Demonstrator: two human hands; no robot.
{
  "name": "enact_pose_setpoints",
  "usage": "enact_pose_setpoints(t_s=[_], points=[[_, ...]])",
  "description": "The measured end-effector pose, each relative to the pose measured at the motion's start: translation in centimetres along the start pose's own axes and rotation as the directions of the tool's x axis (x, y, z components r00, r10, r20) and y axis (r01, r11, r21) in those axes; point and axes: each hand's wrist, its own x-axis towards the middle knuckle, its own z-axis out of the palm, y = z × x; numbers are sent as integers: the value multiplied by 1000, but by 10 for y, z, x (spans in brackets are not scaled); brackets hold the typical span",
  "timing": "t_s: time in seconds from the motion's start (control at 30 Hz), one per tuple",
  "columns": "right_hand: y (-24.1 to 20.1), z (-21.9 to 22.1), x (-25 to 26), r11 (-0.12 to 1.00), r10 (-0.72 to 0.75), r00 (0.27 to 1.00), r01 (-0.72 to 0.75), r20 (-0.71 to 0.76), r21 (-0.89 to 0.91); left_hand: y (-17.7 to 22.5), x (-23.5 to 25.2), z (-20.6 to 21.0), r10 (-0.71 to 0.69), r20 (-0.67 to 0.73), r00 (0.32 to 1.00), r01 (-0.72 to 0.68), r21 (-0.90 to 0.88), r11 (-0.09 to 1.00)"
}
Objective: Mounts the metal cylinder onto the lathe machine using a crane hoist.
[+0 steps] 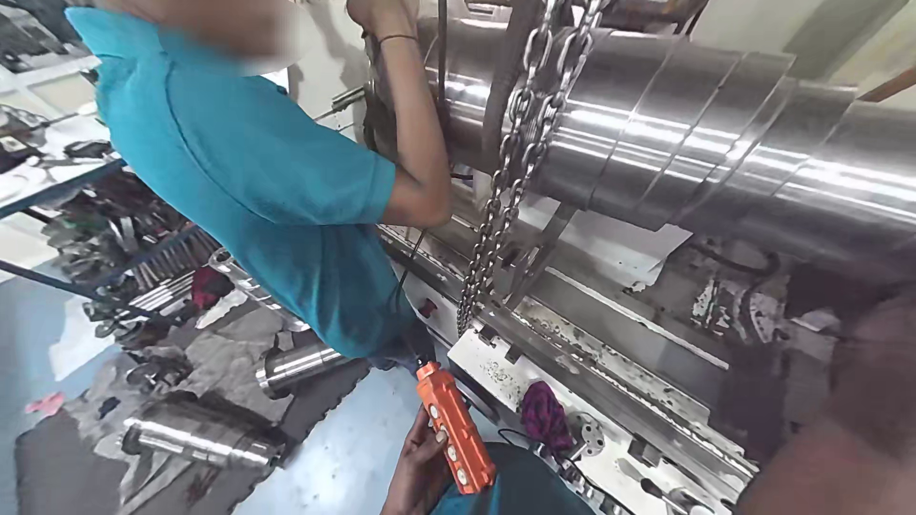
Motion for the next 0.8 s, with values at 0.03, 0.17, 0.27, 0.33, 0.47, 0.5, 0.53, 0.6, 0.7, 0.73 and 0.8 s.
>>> enact_pose_setpoints(t_s=[0.03,0.17,0.27,0.33,0.47,0.5,0.53,0.6,0.7,0.73,0.8], points=[[13,-7,1,995,-100,991,99,88,15,0,-1,-1,0,4,1000,0,5,1000],[-22,15,-24,992,-125,987,127,96,-7,2,-1,-2,-13,-8,1000,13,26,1000],[-35,23,-25,990,-121,990,115,70,78,4,-2,0,-27,-32,999,29,57,998],[-42,26,-26,990,-121,992,117,48,82,2,0,-2,-22,-13,1000,23,50,999],[-47,29,-31,994,-102,993,99,51,55,-1,2,-3,-8,-15,1000,8,28,1000],[-45,30,-33,994,-102,993,100,53,42,-1,2,-3,-9,-14,1000,10,26,1000],[-43,29,-33,994,-110,992,109,57,19,-1,2,-2,-8,-25,1000,8,28,1000],[-34,25,-30,987,-160,984,160,76,9,-1,2,-3,-2,-47,999,4,37,999],[-37,19,-41,989,-144,984,146,105,-10,1,4,-3,-5,-37,999,7,56,998],[-39,18,-45,992,-120,987,124,110,-32,1,4,-2,-8,-42,999,10,62,998],[-45,21,-47,995,-62,995,67,74,-72,1,5,-1,-7,-52,999,10,63,998]])
